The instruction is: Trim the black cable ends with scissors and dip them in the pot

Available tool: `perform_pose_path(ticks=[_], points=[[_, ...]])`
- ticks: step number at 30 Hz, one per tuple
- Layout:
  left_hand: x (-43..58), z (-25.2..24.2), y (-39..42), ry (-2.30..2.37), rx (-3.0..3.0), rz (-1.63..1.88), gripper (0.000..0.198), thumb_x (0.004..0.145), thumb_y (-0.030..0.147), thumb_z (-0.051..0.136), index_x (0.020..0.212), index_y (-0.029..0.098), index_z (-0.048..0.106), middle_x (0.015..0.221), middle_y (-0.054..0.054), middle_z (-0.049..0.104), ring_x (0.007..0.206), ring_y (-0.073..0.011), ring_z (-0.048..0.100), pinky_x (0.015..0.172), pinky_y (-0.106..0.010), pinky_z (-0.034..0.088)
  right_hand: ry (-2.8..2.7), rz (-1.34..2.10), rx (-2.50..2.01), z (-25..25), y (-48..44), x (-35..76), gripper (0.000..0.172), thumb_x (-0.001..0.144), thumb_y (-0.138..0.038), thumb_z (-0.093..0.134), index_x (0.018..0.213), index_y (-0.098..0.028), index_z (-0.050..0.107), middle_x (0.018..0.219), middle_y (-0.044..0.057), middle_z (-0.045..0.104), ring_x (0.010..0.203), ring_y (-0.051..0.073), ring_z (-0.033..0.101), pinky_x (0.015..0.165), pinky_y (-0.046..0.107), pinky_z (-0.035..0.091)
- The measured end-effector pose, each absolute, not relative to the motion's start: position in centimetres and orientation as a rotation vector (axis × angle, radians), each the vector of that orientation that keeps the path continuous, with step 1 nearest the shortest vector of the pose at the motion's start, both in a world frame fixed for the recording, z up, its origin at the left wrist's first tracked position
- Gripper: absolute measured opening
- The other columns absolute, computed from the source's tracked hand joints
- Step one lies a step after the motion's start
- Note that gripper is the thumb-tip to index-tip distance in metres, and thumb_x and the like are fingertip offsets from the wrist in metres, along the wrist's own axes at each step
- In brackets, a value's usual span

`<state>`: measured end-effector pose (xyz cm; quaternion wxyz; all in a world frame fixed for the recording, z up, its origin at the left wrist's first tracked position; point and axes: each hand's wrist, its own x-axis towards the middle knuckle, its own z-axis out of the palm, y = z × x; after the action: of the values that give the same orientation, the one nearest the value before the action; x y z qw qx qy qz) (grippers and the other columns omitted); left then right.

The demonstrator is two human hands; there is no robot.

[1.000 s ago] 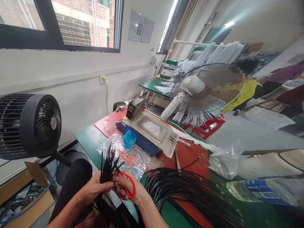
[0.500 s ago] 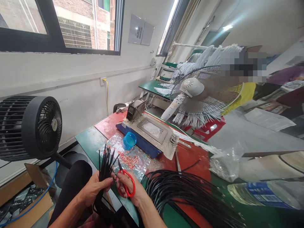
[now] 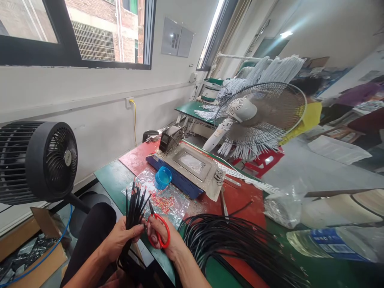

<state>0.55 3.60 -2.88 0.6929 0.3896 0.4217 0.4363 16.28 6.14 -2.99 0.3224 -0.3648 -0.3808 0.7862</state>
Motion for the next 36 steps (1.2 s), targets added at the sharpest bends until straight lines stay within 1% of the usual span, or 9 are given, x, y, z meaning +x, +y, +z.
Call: perform_pose_path(ticks=[9, 15, 20, 24, 27, 30, 32, 34, 36], points=[[0.5, -2.2, 3.5, 0.924, 0.902, 0.947, 0.027, 0.071, 0.037, 0.068, 0.074, 0.011, 0.063, 0.057, 0.000, 0.045, 0.050, -0.0104, 0.028, 0.047, -0.027, 0.019, -0.936, 2.082, -1.012, -2.3, 6.0, 16.4, 0.044, 0.066, -0.053, 0.065, 0.055, -0.011, 0.055, 0.036, -0.006, 0.043, 0.028, 0.003, 0.035, 0.029, 0.014, 0.025], [0.6, -2.3, 3.4, 0.932, 0.918, 0.950, 0.026, 0.072, 0.036, 0.067, 0.077, 0.010, 0.064, 0.059, -0.001, 0.048, 0.051, -0.0104, 0.031, 0.047, -0.026, 0.022, -0.911, 2.080, -1.015, -2.5, 6.0, 16.4, 0.040, 0.067, -0.050, 0.065, 0.061, -0.011, 0.057, 0.038, -0.006, 0.045, 0.029, 0.003, 0.034, 0.029, 0.015, 0.023], [0.8, -1.6, 3.6, 0.959, 0.805, 0.956, 0.027, 0.071, 0.035, 0.069, 0.078, 0.009, 0.064, 0.063, -0.004, 0.054, 0.057, -0.0135, 0.043, 0.051, -0.025, 0.036, -1.011, 1.986, -1.056, -3.1, 6.2, 16.2, 0.045, 0.068, -0.055, 0.061, 0.056, -0.012, 0.055, 0.036, -0.005, 0.043, 0.027, 0.004, 0.035, 0.030, 0.016, 0.023], [0.9, -1.1, 3.6, 1.007, 0.656, 0.948, 0.026, 0.068, 0.032, 0.072, 0.080, 0.010, 0.065, 0.071, -0.007, 0.059, 0.069, -0.0193, 0.052, 0.064, -0.033, 0.049, -1.118, 1.810, -1.219, -3.8, 6.3, 15.9, 0.048, 0.068, -0.061, 0.058, 0.058, -0.014, 0.054, 0.039, -0.006, 0.042, 0.030, 0.005, 0.035, 0.032, 0.017, 0.024], [0.7, -1.2, 3.5, 1.007, 0.567, 0.985, 0.023, 0.067, 0.026, 0.074, 0.082, 0.011, 0.066, 0.077, -0.009, 0.061, 0.079, -0.0230, 0.055, 0.072, -0.040, 0.051, -1.322, 1.492, -1.329, -3.9, 6.0, 15.8, 0.046, 0.075, -0.059, 0.052, 0.059, -0.015, 0.054, 0.042, -0.005, 0.043, 0.035, 0.007, 0.038, 0.035, 0.019, 0.028], [0.3, -1.5, 3.5, 1.018, 0.404, 1.038, 0.022, 0.066, 0.021, 0.075, 0.083, 0.010, 0.066, 0.083, -0.012, 0.064, 0.088, -0.0271, 0.057, 0.072, -0.043, 0.053, -1.674, 0.828, -1.252, -3.4, 5.5, 16.0, 0.031, 0.083, -0.041, 0.051, 0.070, -0.015, 0.061, 0.057, 0.001, 0.056, 0.051, 0.012, 0.051, 0.048, 0.022, 0.037], [-0.1, -1.8, 3.6, 1.002, 0.284, 1.071, 0.020, 0.066, 0.018, 0.075, 0.082, 0.010, 0.066, 0.079, -0.012, 0.066, 0.085, -0.0269, 0.060, 0.070, -0.043, 0.053, -1.892, 0.406, -1.025, -2.9, 5.1, 16.0, 0.020, 0.086, -0.027, 0.048, 0.080, -0.015, 0.063, 0.066, 0.004, 0.061, 0.059, 0.014, 0.054, 0.054, 0.024, 0.038], [-0.3, -2.0, 3.7, 0.959, 0.161, 1.071, 0.017, 0.067, 0.016, 0.074, 0.081, 0.008, 0.066, 0.075, -0.012, 0.067, 0.076, -0.0242, 0.062, 0.067, -0.038, 0.054, -2.080, 0.141, -0.816, -2.4, 4.7, 15.6, 0.020, 0.089, -0.020, 0.043, 0.092, -0.016, 0.062, 0.068, 0.004, 0.062, 0.060, 0.014, 0.054, 0.054, 0.026, 0.036], [-0.5, -2.1, 3.7, 0.891, 0.068, 1.045, 0.013, 0.070, 0.015, 0.071, 0.078, 0.006, 0.066, 0.071, -0.013, 0.067, 0.065, -0.0202, 0.063, 0.062, -0.032, 0.053, -2.237, -0.012, -0.705, -2.1, 4.4, 15.0, 0.024, 0.091, -0.018, 0.039, 0.101, -0.014, 0.060, 0.071, 0.006, 0.063, 0.063, 0.015, 0.054, 0.055, 0.027, 0.035]])
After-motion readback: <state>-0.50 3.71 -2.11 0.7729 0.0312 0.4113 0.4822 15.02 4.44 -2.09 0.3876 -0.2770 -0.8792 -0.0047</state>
